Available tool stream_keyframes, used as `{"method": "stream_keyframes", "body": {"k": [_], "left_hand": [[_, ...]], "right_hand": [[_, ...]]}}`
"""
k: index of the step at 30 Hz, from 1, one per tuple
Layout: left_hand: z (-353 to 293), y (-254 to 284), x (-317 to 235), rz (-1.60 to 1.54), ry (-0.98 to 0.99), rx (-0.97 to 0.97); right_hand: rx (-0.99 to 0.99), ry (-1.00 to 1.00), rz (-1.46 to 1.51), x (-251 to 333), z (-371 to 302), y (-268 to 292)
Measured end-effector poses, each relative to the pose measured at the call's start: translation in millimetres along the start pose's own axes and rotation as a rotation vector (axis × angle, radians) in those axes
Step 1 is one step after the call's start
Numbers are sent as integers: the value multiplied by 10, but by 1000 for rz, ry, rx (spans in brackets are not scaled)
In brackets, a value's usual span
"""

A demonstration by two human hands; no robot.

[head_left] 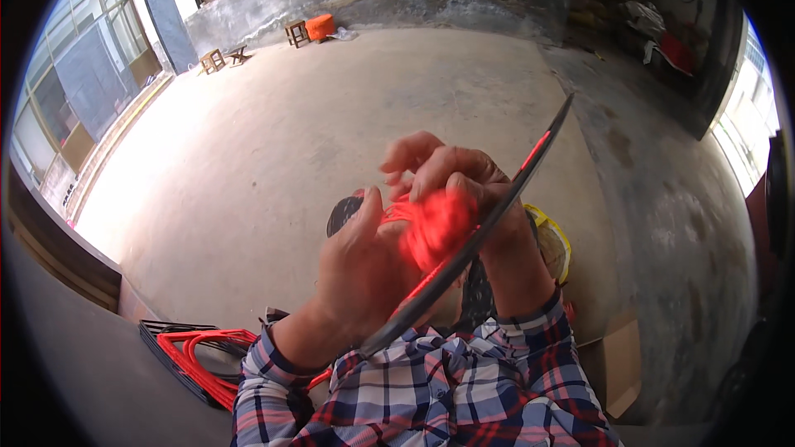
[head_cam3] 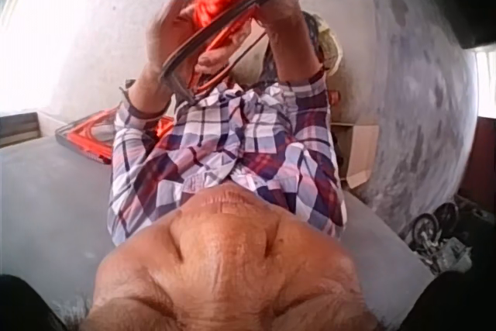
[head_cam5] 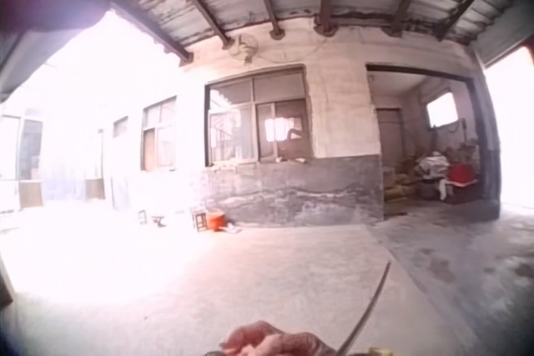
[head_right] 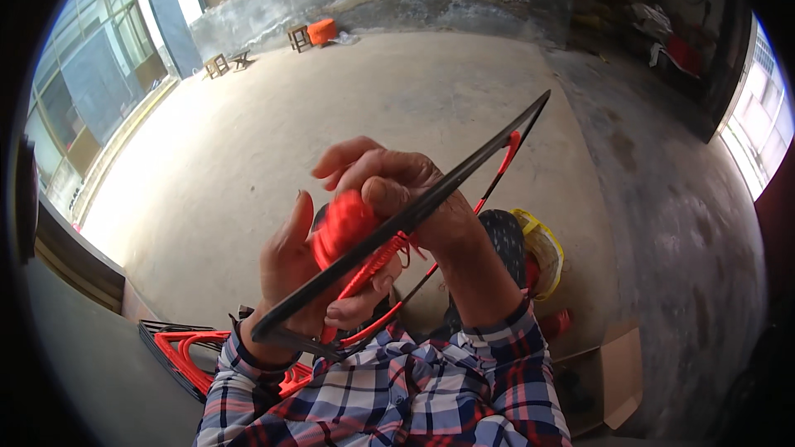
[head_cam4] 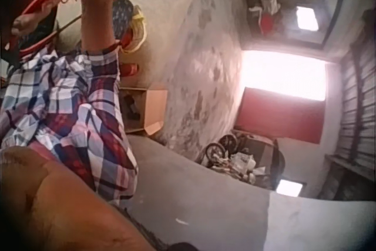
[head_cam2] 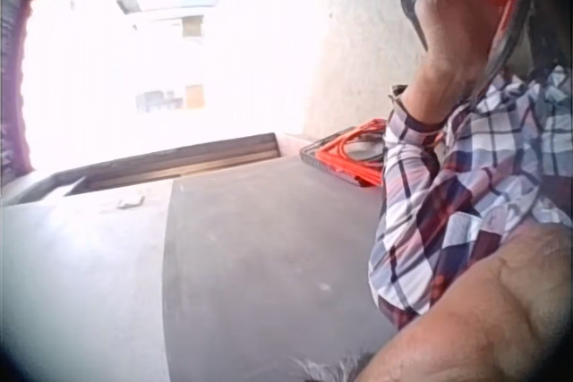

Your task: The person wraps a red cable around a black triangular frame by hand. They repeatedly loop the cable around the frame's edges, pulling it tight to secure it in place.

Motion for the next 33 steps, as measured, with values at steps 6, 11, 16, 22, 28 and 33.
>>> {"method": "stream_keyframes", "body": {"k": [6, 11, 16, 22, 28, 33], "left_hand": [[9, 232, 95, -142, 88, 98], [-8, 424, -305, 337, -189, -207], [36, 531, -425, 524, -245, -270], [49, 389, -479, 498, -224, -112], [-59, 572, -653, 410, -291, -83], [-141, 771, -853, 461, -371, -172]], "right_hand": [[28, 20, -252, 23, -6, 70], [-353, 16, -513, -104, -493, 539], [-450, -39, -118, -180, -533, 43], [-481, 363, -99, 218, -720, 419], [-390, 269, 368, 665, -1042, 1210], [-472, 267, 605, 344, -1453, 1606]]}}
Point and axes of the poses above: each hand's wrist, its own z-axis towards the middle knuckle, its own y-axis out of the back of the hand, x = y × z, the point moved 7 cm from there along z, towards the middle knuckle
